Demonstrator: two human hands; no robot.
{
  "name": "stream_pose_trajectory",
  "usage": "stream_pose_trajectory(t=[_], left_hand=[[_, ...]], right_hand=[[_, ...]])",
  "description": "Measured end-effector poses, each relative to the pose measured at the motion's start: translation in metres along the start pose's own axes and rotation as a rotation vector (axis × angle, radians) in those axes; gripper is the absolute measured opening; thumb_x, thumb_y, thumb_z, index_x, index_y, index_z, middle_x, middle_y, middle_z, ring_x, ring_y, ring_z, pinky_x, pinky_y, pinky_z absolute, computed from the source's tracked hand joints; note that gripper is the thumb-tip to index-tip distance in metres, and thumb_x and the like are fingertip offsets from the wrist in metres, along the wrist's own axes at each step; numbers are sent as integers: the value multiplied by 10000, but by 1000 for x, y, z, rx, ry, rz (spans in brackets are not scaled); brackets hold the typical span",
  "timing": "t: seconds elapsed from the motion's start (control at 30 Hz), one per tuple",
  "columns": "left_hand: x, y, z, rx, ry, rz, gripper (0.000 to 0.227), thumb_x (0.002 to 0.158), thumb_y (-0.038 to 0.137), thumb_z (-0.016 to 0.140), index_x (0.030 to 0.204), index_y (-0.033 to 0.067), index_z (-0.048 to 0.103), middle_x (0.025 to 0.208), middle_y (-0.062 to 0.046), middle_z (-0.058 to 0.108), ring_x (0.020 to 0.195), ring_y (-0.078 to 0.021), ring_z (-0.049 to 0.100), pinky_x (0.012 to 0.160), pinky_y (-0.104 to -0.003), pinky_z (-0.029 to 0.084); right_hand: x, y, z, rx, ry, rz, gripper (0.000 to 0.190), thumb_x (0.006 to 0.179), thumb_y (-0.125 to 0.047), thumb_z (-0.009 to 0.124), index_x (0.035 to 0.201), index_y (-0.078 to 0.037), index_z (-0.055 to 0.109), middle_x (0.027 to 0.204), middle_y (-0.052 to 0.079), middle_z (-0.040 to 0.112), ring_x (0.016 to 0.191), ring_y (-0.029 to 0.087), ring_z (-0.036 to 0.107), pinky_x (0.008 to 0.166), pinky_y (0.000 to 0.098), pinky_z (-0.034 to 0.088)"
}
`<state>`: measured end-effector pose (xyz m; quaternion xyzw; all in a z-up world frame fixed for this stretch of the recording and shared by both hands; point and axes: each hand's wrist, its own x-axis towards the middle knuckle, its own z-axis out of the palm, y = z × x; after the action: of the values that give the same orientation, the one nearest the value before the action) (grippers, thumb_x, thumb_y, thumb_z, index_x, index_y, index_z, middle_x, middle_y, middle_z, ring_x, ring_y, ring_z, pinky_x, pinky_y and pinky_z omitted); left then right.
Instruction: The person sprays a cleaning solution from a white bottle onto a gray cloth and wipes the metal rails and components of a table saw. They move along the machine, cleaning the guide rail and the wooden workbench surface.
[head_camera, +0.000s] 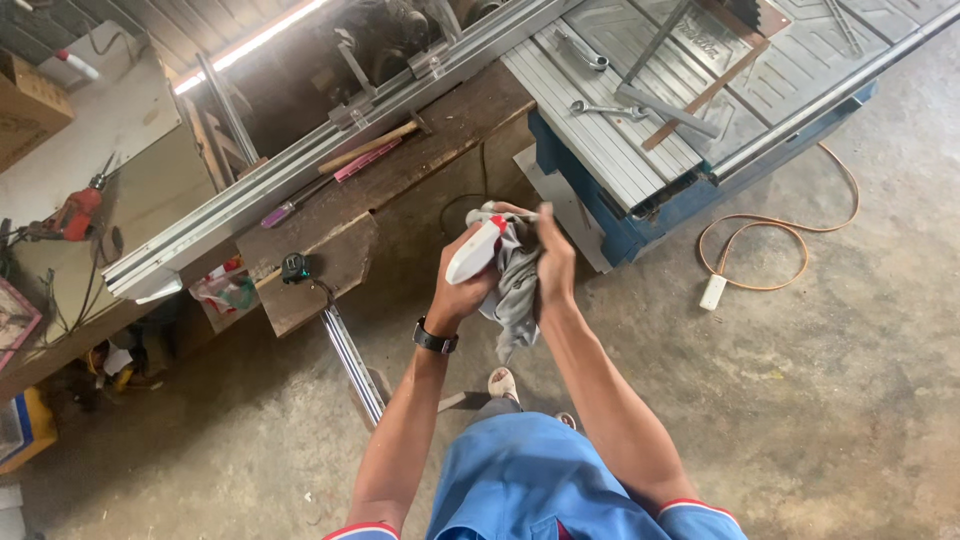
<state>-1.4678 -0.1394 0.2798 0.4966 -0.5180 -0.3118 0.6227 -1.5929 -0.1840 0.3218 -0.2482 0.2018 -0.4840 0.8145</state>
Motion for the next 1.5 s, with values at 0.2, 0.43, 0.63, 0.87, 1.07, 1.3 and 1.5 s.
stream_pose_trajectory(t=[0.2, 0.43, 0.63, 0.87, 1.07, 1.3, 1.5], left_hand=[[4, 20, -13, -67, 17, 13, 421, 671, -54, 671, 1072, 63, 723, 991, -60, 709, 979, -135, 518, 839, -336, 473], [6, 30, -33, 5, -1, -24, 235, 713, -41, 680, 919, 64, 722, 829, -22, 653, 825, -109, 540, 736, -282, 456], [3, 19, -46, 48, 1, -20, 238, 685, -90, 658, 865, 58, 705, 785, -42, 638, 779, -121, 543, 702, -294, 462], [-1, 3, -41, 115, 104, -72, 217, 631, -49, 657, 806, 78, 654, 759, 15, 589, 769, -121, 507, 657, -298, 409], [12, -6, -39, 153, 158, -69, 237, 596, -48, 640, 795, 78, 664, 738, 40, 564, 759, -104, 510, 627, -263, 396], [42, -49, -59, 186, 252, -81, 315, 600, -52, 665, 893, 39, 735, 814, -16, 662, 842, -141, 541, 715, -315, 473], [48, -35, -54, 217, 348, -75, 225, 578, -20, 643, 773, 83, 689, 723, 24, 572, 720, -131, 528, 614, -288, 407]], right_hand=[[21, 24, -12, -236, 34, -123, 331, 971, -54, 621, 1294, -9, 676, 1030, 153, 736, 959, 213, 718, 904, 333, 570], [33, 34, -4, -152, -51, -291, 332, 1057, -52, 538, 1369, 39, 607, 1133, 219, 745, 1089, 238, 704, 989, 404, 570], [23, 29, 20, -300, 14, -381, 276, 986, -28, 665, 1255, -4, 722, 1104, 130, 766, 1026, 134, 691, 950, 320, 570], [32, 29, 14, -319, 9, -435, 280, 978, -3, 676, 1251, -13, 737, 1156, 146, 753, 1085, 172, 672, 977, 354, 557], [44, 25, 16, -342, -27, -469, 335, 997, 32, 633, 1322, -23, 694, 1159, 143, 744, 1100, 167, 644, 991, 362, 548], [89, 39, 7, -301, -74, -432, 291, 1004, -5, 660, 1294, 13, 688, 1125, 207, 744, 1091, 232, 685, 940, 393, 577], [94, 41, 15, -225, -108, -423, 288, 1034, -6, 636, 1320, -2, 676, 1164, 240, 731, 1132, 287, 684, 951, 458, 582]])
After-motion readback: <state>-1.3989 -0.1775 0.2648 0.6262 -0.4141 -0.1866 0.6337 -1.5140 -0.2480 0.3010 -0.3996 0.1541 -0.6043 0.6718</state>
